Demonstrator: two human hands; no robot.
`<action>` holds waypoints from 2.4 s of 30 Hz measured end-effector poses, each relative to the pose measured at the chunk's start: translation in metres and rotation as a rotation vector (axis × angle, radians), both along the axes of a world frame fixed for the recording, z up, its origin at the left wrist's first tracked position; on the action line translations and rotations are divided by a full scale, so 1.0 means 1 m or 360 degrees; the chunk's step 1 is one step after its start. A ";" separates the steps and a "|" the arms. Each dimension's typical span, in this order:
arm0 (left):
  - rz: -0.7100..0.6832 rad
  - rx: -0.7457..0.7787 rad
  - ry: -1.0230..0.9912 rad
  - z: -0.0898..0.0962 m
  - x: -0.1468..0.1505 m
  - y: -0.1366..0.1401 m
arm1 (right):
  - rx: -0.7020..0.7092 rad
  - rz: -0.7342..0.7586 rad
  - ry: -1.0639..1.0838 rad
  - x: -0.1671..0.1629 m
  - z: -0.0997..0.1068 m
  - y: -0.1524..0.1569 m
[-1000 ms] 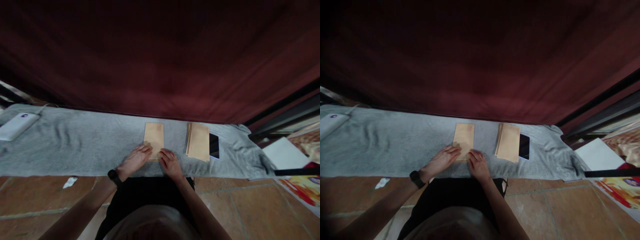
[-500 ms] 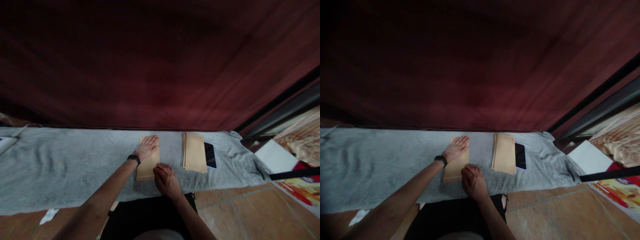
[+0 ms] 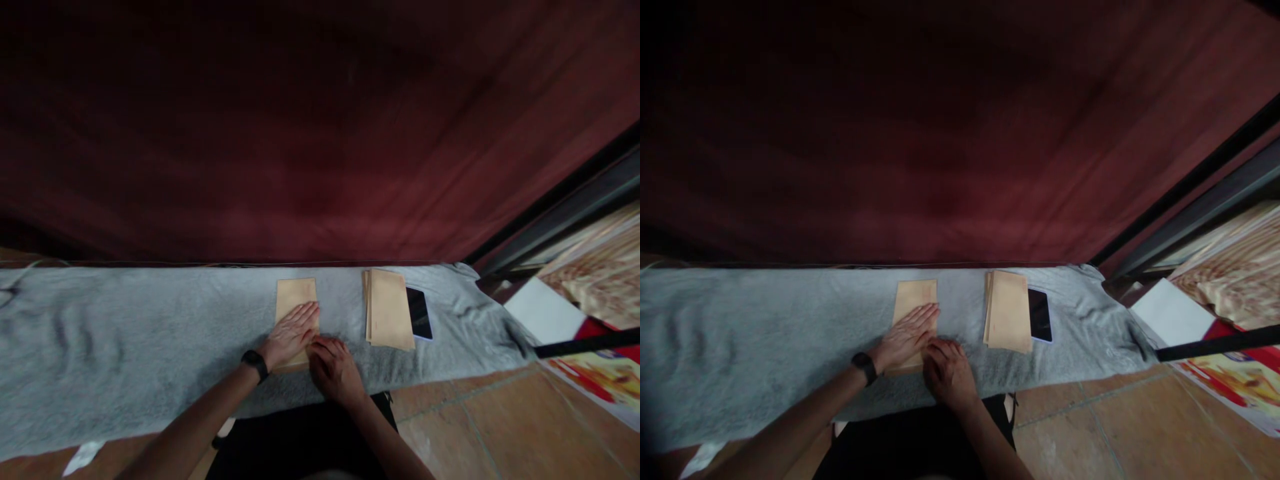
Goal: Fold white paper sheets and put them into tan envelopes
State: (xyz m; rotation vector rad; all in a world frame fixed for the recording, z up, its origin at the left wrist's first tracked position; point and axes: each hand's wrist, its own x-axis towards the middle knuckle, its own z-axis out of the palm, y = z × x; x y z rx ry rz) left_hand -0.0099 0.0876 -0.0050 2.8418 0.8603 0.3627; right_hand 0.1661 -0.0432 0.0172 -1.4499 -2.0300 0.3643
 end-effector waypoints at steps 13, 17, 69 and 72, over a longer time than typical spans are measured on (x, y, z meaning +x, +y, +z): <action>-0.0071 -0.0011 0.0003 0.007 -0.038 -0.095 | 0.0013 -0.0017 0.0098 0.008 -0.011 0.032; -0.0045 0.0013 0.0012 0.005 -0.043 -0.107 | 0.0004 0.0142 -0.0229 -0.005 -0.009 0.069; 0.0759 -0.0193 -0.0764 0.002 -0.044 -0.097 | 0.0140 -0.0005 -0.0242 -0.026 -0.017 -0.014; 0.0846 -0.0185 -0.0781 -0.002 -0.044 -0.099 | 0.0143 0.0151 -0.0280 -0.049 -0.022 -0.027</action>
